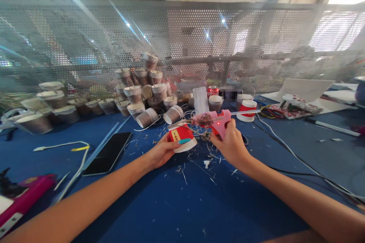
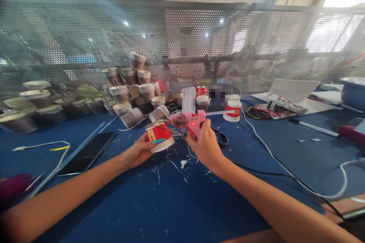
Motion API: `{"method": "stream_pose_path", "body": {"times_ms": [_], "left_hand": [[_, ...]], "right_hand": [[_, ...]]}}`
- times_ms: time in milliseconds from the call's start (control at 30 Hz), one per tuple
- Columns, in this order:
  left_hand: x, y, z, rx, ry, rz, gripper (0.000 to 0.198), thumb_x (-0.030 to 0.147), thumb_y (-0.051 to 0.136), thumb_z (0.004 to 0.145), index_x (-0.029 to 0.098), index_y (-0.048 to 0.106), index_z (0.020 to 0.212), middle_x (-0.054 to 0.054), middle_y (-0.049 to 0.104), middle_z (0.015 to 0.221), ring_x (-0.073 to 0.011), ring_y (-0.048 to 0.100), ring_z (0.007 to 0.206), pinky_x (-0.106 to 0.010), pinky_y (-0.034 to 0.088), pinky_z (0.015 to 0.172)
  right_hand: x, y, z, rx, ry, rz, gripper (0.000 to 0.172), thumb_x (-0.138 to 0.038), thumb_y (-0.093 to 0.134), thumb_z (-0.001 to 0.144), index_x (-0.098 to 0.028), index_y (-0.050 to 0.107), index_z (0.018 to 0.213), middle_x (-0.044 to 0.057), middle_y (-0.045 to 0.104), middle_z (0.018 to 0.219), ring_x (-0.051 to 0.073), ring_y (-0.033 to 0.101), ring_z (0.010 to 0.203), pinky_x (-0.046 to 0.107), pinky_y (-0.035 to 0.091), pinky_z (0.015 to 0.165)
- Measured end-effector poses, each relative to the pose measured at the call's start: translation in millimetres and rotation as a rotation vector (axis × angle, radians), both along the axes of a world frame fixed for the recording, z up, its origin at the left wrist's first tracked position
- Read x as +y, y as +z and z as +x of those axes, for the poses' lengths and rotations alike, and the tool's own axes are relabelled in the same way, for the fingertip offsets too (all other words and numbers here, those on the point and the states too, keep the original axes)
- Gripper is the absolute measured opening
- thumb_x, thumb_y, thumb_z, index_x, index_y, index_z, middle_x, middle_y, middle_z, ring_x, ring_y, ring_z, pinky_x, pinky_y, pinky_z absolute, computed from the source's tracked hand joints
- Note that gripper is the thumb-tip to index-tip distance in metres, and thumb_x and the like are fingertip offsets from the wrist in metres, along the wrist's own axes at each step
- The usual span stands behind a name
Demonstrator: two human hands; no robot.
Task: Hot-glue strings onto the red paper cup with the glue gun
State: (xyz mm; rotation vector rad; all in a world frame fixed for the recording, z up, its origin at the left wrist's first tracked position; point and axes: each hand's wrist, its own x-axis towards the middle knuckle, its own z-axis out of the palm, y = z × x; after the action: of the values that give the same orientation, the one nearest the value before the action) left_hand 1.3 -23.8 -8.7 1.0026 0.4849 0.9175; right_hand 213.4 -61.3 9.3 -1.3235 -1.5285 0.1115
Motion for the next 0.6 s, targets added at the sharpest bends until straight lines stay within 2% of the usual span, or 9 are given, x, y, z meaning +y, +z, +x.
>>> {"method": "stream_pose_path", "body": {"times_ms": [167, 367, 600], "left_hand": [[-0.1, 1.0, 0.1, 0.015, 0.004, 0.005, 0.056, 0.009, 0.072, 0.056, 0.013, 0.057, 0.110, -0.011, 0.068, 0.103, -0.0248, 0.063, 0.097, -0.036, 0.043, 0.090], [1.1, 0.3, -0.9, 0.017, 0.024, -0.023, 0.060, 0.008, 0.072, 0.052, 0.015, 0.058, 0.110, -0.009, 0.069, 0.102, -0.0263, 0.063, 0.096, -0.038, 0.043, 0.090], [2.9, -2.1, -2.7, 0.004, -0.004, -0.018, 0.057, 0.008, 0.072, 0.052, 0.014, 0.060, 0.108, -0.008, 0.070, 0.099, -0.0254, 0.063, 0.095, -0.037, 0.044, 0.088]], "right_hand": [[0.6, -0.3, 0.5, -0.011, -0.020, -0.032, 0.030, -0.024, 0.050, 0.065, -0.024, 0.021, 0.073, -0.006, 0.041, 0.053, 0.009, 0.041, 0.041, 0.024, 0.029, 0.039], [0.8, -1.5, 1.8, -0.020, -0.019, -0.047, 0.029, -0.024, 0.049, 0.065, -0.024, 0.020, 0.073, -0.005, 0.041, 0.054, 0.009, 0.041, 0.042, 0.024, 0.029, 0.040], [1.5, 0.2, 2.5, -0.030, -0.032, -0.097, 0.029, -0.023, 0.048, 0.065, -0.024, 0.020, 0.074, -0.004, 0.043, 0.055, 0.010, 0.042, 0.043, 0.025, 0.030, 0.041]]}}
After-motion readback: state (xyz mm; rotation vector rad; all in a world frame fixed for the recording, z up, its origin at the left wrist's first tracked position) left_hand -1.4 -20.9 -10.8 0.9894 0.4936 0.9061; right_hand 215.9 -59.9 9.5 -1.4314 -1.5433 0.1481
